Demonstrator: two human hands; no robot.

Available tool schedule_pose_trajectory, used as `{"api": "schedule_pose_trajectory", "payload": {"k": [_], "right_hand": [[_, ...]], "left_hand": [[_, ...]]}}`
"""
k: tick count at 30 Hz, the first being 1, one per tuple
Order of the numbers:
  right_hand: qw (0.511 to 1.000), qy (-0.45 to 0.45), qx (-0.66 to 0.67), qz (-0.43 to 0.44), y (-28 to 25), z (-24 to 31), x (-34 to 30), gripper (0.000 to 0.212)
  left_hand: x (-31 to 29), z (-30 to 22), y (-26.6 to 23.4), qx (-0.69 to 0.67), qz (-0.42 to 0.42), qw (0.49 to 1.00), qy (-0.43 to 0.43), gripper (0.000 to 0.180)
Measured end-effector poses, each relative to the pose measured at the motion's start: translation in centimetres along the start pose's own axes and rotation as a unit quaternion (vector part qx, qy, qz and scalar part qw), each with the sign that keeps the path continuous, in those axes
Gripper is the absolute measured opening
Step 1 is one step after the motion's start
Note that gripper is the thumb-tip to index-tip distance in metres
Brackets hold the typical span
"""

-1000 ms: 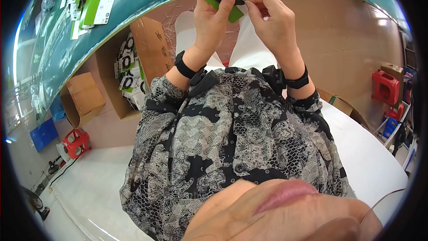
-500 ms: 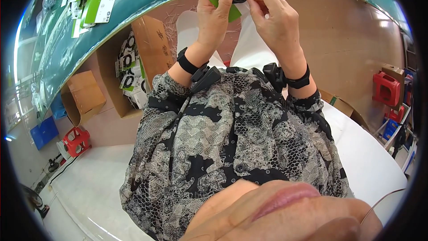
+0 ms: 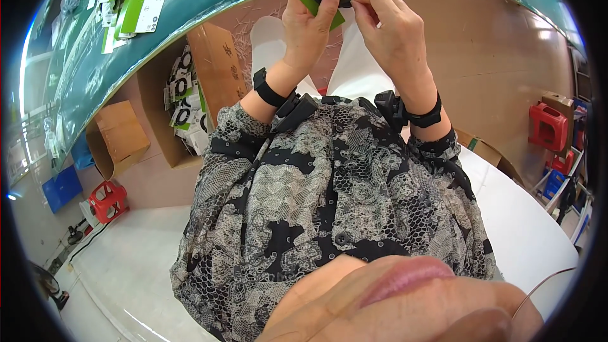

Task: The person secures a USB cable to its cardboard packaging by threading a plastic tie through the holes and tightening it by hand. They then turn the package over and repeat the process with a second tie.

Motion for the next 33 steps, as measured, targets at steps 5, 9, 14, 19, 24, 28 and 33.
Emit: {"api": "schedule_pose_trajectory", "payload": {"k": [5, 9, 14, 19, 24, 28, 33], "right_hand": [[1.000, -0.001, -0.010, 0.010, -0.2, 0.5, 0.1, 0.008], [1.000, 0.004, -0.021, 0.015, 0.0, 0.4, 0.3, 0.007], [1.000, 0.004, -0.012, 0.024, 1.2, -0.6, -0.1, 0.012], [0.987, -0.143, 0.050, -0.052, -0.5, -4.0, 0.6, 0.020], [0.876, 0.251, 0.368, 0.183, 2.2, -10.4, -1.2, 0.026], [0.759, 0.199, 0.605, 0.138, 4.9, -8.9, -3.3, 0.038], [0.726, 0.211, 0.652, 0.066, 5.7, -8.5, -3.8, 0.040]], "left_hand": [[-0.3, -0.7, 0.0, 0.030, 0.008, 0.999, 0.023, 0.026], [-0.6, 0.0, -0.1, 0.036, 0.045, 0.998, 0.023, 0.028], [-0.8, 0.2, -0.2, 0.056, 0.045, 0.997, 0.021, 0.029], [-0.7, 0.8, -0.8, -0.112, 0.026, 0.988, -0.103, 0.032], [-1.2, -0.4, 0.4, -0.282, 0.064, 0.924, -0.252, 0.034], [-1.6, 0.0, 0.3, -0.259, 0.092, 0.925, -0.262, 0.033], [-1.8, 0.3, 0.6, -0.267, 0.093, 0.923, -0.261, 0.033]]}}
Point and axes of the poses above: each hand's wrist, its own x-axis towards the middle knuckle, its own y-axis out of the palm, z = x × y, the point moved 4 cm from there along x, towards the middle knuckle, and after that the axes turned 1 degree about y, right-handed, at the moved point
